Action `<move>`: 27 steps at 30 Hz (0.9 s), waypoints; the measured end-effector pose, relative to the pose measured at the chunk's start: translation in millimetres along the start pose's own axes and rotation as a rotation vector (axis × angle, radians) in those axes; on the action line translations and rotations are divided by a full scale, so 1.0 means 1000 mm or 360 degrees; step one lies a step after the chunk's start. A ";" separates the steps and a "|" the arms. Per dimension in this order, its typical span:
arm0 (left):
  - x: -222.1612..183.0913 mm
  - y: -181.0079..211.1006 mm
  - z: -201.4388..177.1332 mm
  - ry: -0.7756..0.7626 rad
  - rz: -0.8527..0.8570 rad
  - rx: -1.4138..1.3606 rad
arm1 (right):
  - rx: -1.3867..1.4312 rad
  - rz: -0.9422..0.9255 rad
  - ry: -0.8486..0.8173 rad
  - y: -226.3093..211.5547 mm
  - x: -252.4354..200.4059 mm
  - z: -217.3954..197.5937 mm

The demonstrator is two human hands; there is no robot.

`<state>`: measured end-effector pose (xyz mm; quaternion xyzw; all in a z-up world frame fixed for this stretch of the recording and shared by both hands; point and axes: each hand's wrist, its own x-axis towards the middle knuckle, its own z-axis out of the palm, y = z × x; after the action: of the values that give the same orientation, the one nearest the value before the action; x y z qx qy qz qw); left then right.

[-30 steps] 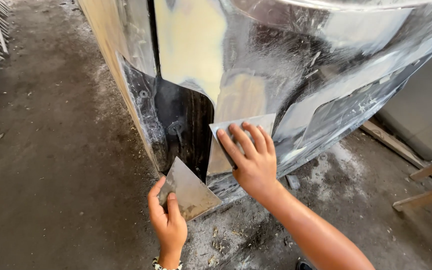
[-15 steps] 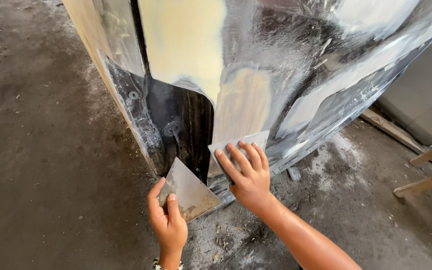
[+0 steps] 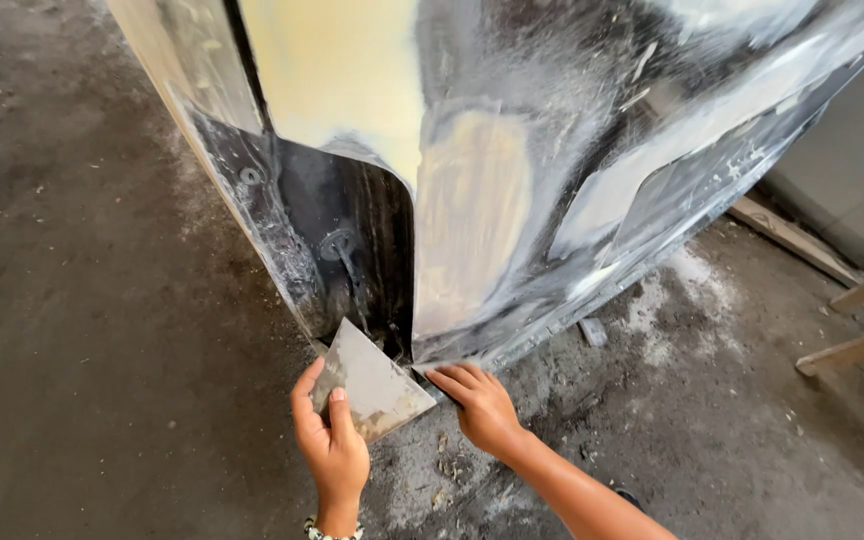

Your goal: The person applies a grey body filler paste to the front bumper of a car using two metal putty knives. They spread the material over a damaged area, then move to a wooden chair to mix more filler from a container before returning to the car to continue smoothing the surface.

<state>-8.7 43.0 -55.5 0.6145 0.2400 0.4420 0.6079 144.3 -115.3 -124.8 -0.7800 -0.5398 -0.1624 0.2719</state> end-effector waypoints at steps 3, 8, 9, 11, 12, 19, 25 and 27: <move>-0.006 -0.001 0.000 0.0028 0.0104 0.0001 | 0.0894 0.0520 -0.0130 0.001 -0.016 -0.015; -0.021 0.003 0.019 0.0032 0.0059 -0.0006 | 0.2344 0.1111 0.0395 -0.017 -0.007 -0.078; -0.022 0.004 0.023 0.0019 0.0037 0.0041 | 0.2718 0.1138 0.0516 -0.021 -0.005 -0.087; -0.022 0.019 0.035 -0.0003 0.0152 -0.0042 | 0.2653 0.1121 0.0449 -0.018 -0.016 -0.083; -0.023 0.026 0.040 -0.0036 0.0259 -0.0118 | 0.2588 0.1114 0.0393 -0.017 -0.023 -0.081; -0.034 0.022 0.045 -0.0036 -0.0060 0.0077 | 0.2488 0.1215 0.0273 -0.016 -0.067 -0.073; -0.034 0.050 0.058 -0.0011 0.0390 -0.0025 | 0.2250 0.1369 -0.0184 -0.048 -0.064 -0.103; -0.031 0.057 0.057 0.0008 0.0412 0.0012 | 0.2131 0.1118 -0.0481 -0.051 -0.067 -0.104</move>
<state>10.1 -21.7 -1.7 0.6415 0.1617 0.5173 0.5428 76.5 -213.9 -65.8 -0.5885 -0.2751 0.4029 0.6447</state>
